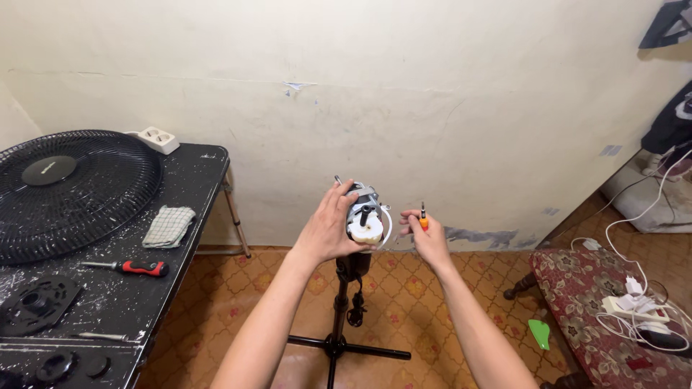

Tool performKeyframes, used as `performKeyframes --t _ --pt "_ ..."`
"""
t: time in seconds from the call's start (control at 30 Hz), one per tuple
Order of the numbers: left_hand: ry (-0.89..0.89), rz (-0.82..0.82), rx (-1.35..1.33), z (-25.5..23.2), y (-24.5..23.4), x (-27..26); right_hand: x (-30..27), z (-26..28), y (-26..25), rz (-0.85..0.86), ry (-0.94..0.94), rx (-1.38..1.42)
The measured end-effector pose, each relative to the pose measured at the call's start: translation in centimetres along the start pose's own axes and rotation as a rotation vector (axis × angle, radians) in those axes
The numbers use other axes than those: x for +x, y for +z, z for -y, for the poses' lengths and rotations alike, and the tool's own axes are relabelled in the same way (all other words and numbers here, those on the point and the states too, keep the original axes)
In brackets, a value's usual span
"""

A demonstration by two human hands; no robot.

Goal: The person uses a screwdriver to tighten screws on the motor housing of a standing electric fan. The person repeatedly adjusts the motor assembly and secures it to the stand while other fan parts remain on a nearby table.

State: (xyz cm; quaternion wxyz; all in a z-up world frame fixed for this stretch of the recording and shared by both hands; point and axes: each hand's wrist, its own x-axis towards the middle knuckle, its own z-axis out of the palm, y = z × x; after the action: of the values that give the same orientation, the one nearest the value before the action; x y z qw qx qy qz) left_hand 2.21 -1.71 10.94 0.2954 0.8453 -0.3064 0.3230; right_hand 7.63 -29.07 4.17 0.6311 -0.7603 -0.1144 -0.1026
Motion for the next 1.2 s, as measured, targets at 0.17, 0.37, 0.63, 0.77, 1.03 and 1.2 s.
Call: performKeyframes --t 0.17,0.37,0.63,0.77,1.03,1.2 --pt "-0.126 -0.096 -0.149 0.4 1.4 -2.0 -2.5 0.4 0.0 0.099 -0.002 0.042" --pt "-0.508 -0.076 -0.322 -1.6 5.7 -6.0 -4.1 -0.8 1.8 0.214 -0.094 -0.14" --pt "-0.573 -0.142 -0.468 -3.1 9.8 -5.8 -3.6 -3.5 3.2 0.198 -0.026 0.128" --pt "-0.675 -0.232 -0.492 -4.0 10.8 -6.0 -4.3 -3.3 3.7 0.16 -0.054 0.172" --pt "-0.676 -0.111 -0.647 -3.0 8.5 -5.7 -5.5 0.2 3.9 0.167 -0.129 0.131" --pt "-0.61 0.047 -0.712 -2.5 7.0 -4.8 -5.3 0.8 2.9 0.163 -0.089 0.115"
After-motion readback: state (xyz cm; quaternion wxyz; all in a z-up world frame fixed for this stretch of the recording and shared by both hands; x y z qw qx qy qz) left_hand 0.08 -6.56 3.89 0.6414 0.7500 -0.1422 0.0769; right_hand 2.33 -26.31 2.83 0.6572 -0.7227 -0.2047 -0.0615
